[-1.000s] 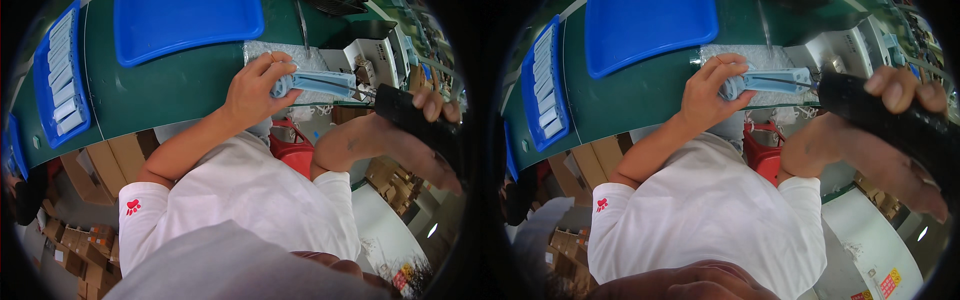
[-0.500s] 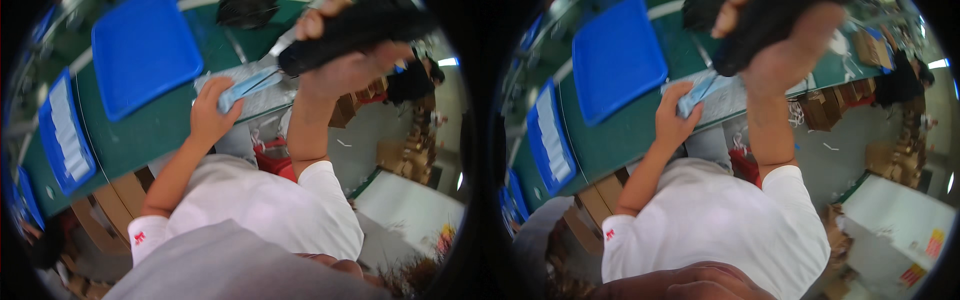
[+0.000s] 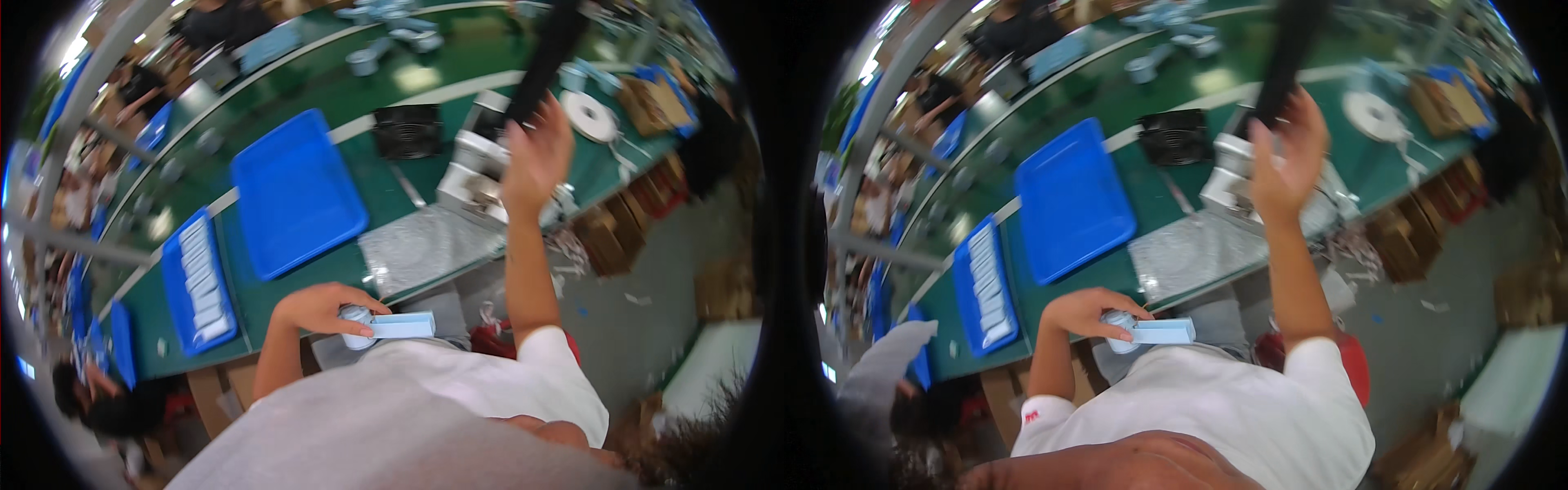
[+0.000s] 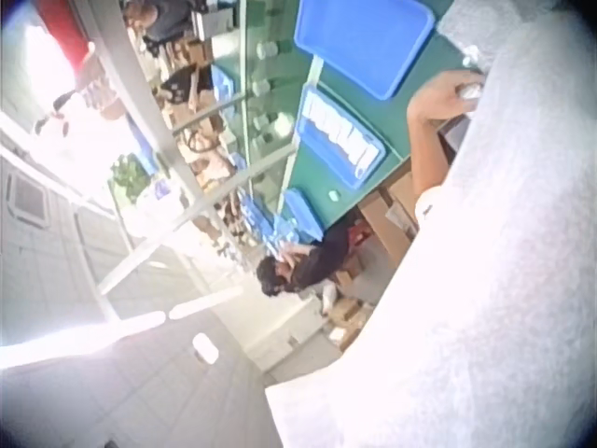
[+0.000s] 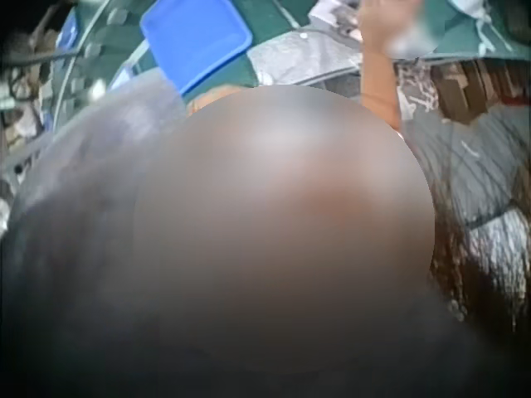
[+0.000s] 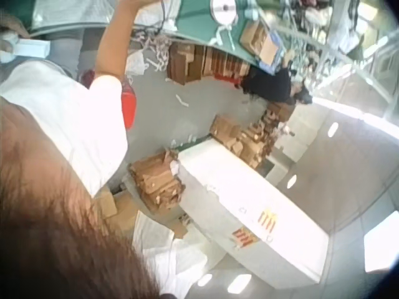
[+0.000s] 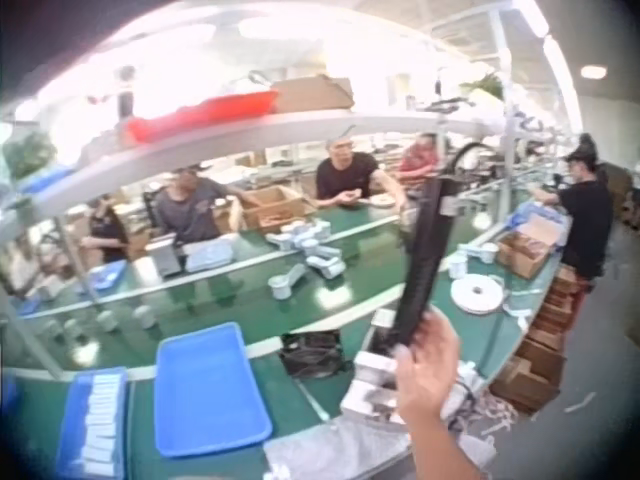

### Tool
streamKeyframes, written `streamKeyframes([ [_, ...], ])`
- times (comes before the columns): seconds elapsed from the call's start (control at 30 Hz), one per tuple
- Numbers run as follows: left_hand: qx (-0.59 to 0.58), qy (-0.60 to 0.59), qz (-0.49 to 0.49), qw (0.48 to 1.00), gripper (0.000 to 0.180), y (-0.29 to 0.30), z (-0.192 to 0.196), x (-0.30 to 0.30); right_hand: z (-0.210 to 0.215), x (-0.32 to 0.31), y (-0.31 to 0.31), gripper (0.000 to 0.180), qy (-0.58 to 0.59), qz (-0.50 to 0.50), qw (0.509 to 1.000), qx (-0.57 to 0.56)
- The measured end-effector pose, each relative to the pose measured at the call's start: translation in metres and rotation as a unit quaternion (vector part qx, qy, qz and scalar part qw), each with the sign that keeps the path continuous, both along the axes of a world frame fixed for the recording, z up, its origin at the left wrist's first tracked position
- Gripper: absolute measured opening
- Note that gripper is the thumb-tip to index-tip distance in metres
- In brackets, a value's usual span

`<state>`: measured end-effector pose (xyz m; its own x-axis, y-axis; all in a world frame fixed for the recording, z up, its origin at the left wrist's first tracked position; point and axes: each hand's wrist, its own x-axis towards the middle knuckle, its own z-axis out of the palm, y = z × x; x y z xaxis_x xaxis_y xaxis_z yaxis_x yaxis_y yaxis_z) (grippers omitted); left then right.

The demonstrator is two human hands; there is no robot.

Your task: The person assembles small electronic components at a factory workstation. They repeatedly pick up a white cylindrical motor and a light blue plastic housing, insert the motor into the housing, and use a handheld power tool to secure the assembly. The person places the finished units into a blue tray on the table.

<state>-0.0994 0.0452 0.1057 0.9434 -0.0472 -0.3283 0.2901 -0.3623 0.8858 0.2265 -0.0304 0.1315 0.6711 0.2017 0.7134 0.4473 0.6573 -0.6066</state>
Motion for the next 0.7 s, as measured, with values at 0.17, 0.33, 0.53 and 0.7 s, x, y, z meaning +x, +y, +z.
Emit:
streamKeyframes([
  [0.17,0.084,-0.075,0.123,0.986,0.043,0.086,0.062,-0.029,-0.104,-0.065,-0.048,0.03,-0.188,0.015,0.962,-0.197],
  [0.33,0.558,-0.041,0.434,0.706,0.056,0.245,0.045,0.006,-0.132,-0.085,-0.056,0.025,-0.246,0.192,0.908,-0.28],
  [0.53,0.461,0.15,0.57,0.664,0.09,0.437,-0.032,0.06,-0.141,-0.08,-0.048,0.022,-0.194,0.183,0.89,-0.371],
  [0.7,0.622,0.079,0.602,0.495,0.084,0.487,-0.074,0.021,-0.132,-0.082,-0.044,0.022,-0.261,0.178,0.867,-0.384],
])
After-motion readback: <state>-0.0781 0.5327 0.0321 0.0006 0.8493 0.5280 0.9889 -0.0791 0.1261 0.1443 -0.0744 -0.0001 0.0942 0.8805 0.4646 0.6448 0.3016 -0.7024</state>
